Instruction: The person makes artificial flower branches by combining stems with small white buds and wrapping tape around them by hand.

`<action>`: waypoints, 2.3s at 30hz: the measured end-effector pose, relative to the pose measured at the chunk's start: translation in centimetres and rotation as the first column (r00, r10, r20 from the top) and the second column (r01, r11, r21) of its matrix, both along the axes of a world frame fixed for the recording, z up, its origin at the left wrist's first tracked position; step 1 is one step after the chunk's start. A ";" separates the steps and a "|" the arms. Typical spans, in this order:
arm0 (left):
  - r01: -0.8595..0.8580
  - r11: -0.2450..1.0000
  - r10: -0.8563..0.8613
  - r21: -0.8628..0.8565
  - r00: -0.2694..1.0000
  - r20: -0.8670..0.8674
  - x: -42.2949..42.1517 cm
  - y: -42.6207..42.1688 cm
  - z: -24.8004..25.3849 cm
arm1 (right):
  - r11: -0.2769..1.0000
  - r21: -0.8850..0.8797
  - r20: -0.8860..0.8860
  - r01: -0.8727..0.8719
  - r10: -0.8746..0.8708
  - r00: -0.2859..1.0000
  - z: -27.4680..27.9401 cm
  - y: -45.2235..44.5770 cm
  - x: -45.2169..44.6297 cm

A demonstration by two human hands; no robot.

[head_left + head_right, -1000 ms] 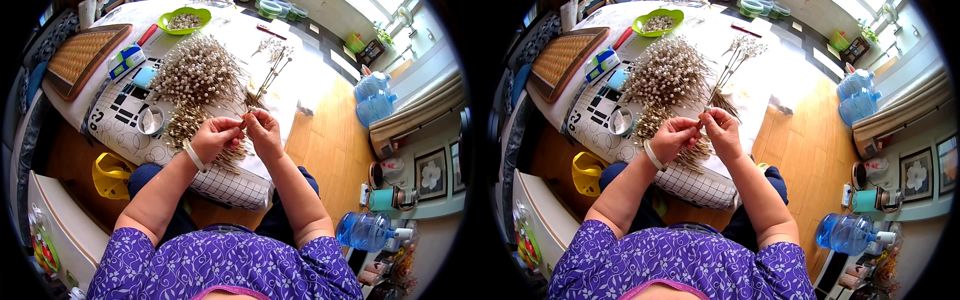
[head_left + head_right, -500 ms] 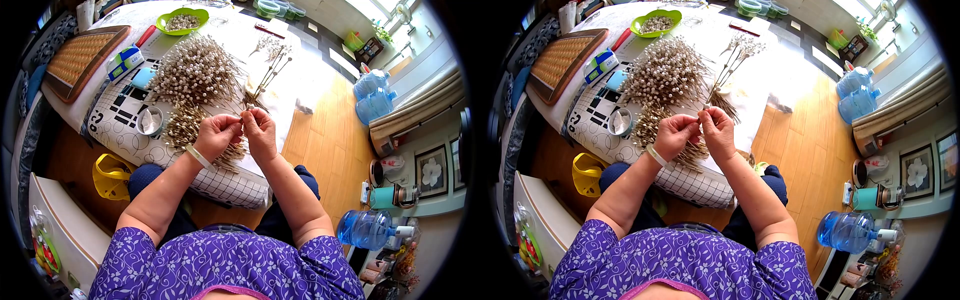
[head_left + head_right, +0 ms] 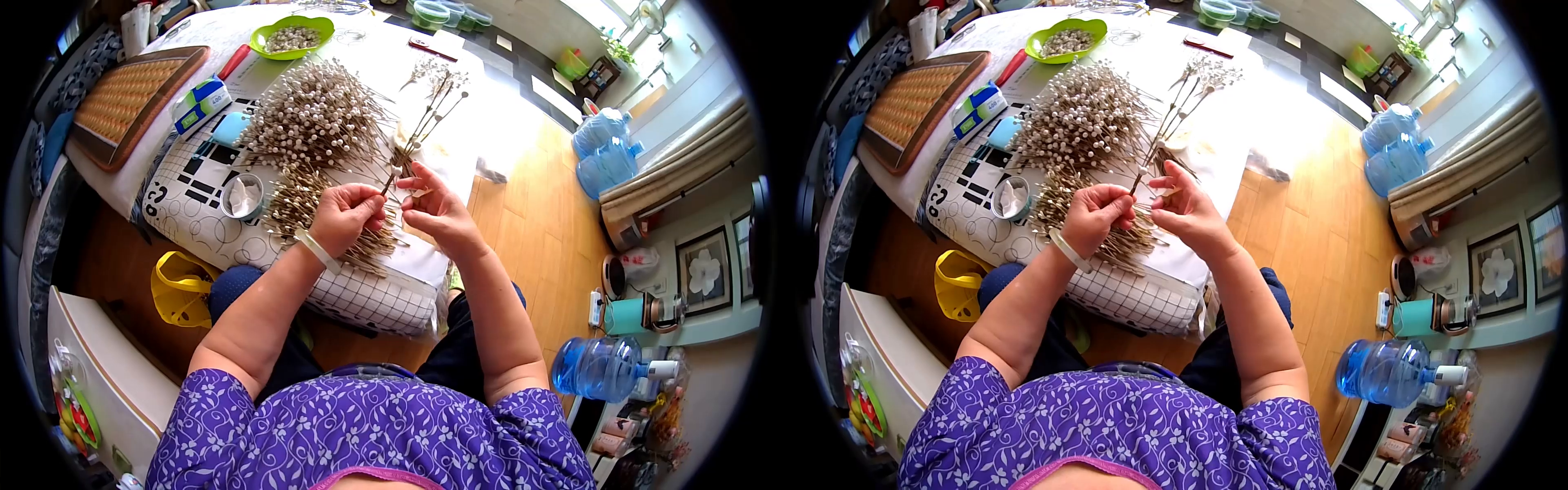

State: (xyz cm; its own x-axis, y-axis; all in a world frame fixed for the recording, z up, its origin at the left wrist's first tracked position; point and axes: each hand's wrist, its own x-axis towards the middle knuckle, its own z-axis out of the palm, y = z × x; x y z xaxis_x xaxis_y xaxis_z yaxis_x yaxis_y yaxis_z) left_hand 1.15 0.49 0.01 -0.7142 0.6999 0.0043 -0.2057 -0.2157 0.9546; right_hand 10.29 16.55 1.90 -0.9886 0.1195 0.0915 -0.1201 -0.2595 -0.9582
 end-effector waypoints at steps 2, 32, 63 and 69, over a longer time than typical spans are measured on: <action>0.016 1.000 -0.016 0.014 1.000 0.018 0.1 0.1 -0.1 | 1.000 -0.021 -0.059 -0.016 0.014 0.998 -0.2 0.4 0.6; 0.059 0.997 -0.061 0.054 0.998 0.031 -0.8 -0.1 -0.4 | 0.953 0.303 0.233 -0.019 -0.055 0.971 0.0 -0.6 -0.5; 0.149 0.988 -0.145 -0.028 0.982 0.125 -0.6 0.0 0.7 | 0.969 0.221 0.033 0.109 -0.119 0.992 -0.4 -0.7 -1.2; 0.072 0.987 -0.079 0.142 0.996 0.042 -0.7 0.7 -0.1 | 0.966 0.213 0.012 0.145 -0.151 0.988 -0.3 -1.4 -1.4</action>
